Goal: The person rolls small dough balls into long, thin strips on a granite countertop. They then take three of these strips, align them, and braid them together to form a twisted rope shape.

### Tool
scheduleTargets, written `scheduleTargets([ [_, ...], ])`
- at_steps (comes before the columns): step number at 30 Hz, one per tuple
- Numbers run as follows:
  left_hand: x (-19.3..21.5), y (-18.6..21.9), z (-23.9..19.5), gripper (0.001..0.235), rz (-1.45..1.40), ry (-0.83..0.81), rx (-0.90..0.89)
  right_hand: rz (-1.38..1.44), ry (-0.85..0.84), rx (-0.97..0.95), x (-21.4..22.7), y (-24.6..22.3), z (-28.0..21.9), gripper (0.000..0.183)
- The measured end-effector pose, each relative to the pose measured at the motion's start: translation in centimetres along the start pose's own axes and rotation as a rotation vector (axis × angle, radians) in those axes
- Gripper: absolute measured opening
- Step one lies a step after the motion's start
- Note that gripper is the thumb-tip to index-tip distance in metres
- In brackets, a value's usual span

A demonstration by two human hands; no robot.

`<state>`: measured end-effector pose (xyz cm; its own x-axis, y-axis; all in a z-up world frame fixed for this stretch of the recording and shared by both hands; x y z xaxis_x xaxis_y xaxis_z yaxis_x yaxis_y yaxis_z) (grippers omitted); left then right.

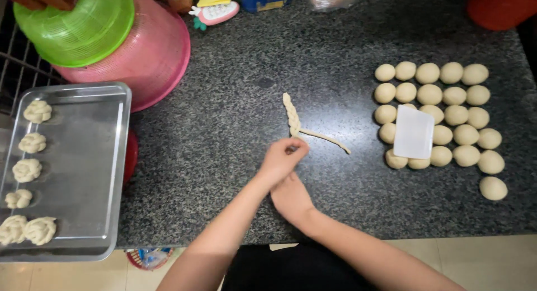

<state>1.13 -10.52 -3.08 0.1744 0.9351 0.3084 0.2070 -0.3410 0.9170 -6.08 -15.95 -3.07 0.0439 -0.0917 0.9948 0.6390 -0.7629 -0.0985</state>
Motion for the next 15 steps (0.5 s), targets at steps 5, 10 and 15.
scheduleTargets([
  [5, -4.4, -1.3, 1.0, 0.013, 0.002, 0.041, -0.115, 0.026, 0.007, 0.095, 4.5, 0.5, 0.1, 0.021],
  [10, -6.3, -2.2, 1.2, 0.016, 0.243, 0.028, -0.018, 0.375, 0.144, 0.065, 1.1, 2.3, -2.5, 0.017],
  [15, -5.9, -1.1, 0.5, 0.017, 0.364, -0.017, 0.044, 0.555, 0.364, 0.072, -3.4, 7.9, -8.2, 0.021],
])
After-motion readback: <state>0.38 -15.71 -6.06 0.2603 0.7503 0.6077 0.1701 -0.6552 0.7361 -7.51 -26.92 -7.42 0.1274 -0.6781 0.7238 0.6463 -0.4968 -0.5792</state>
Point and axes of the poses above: each hand's wrist, its own z-axis towards the middle knuckle, its own x-axis out of the back of the hand, y = z × x, the point moved 1 cm from there along z, towards the middle knuckle, and after that the axes turned 5 degrees about z, right-handed, at the moved point
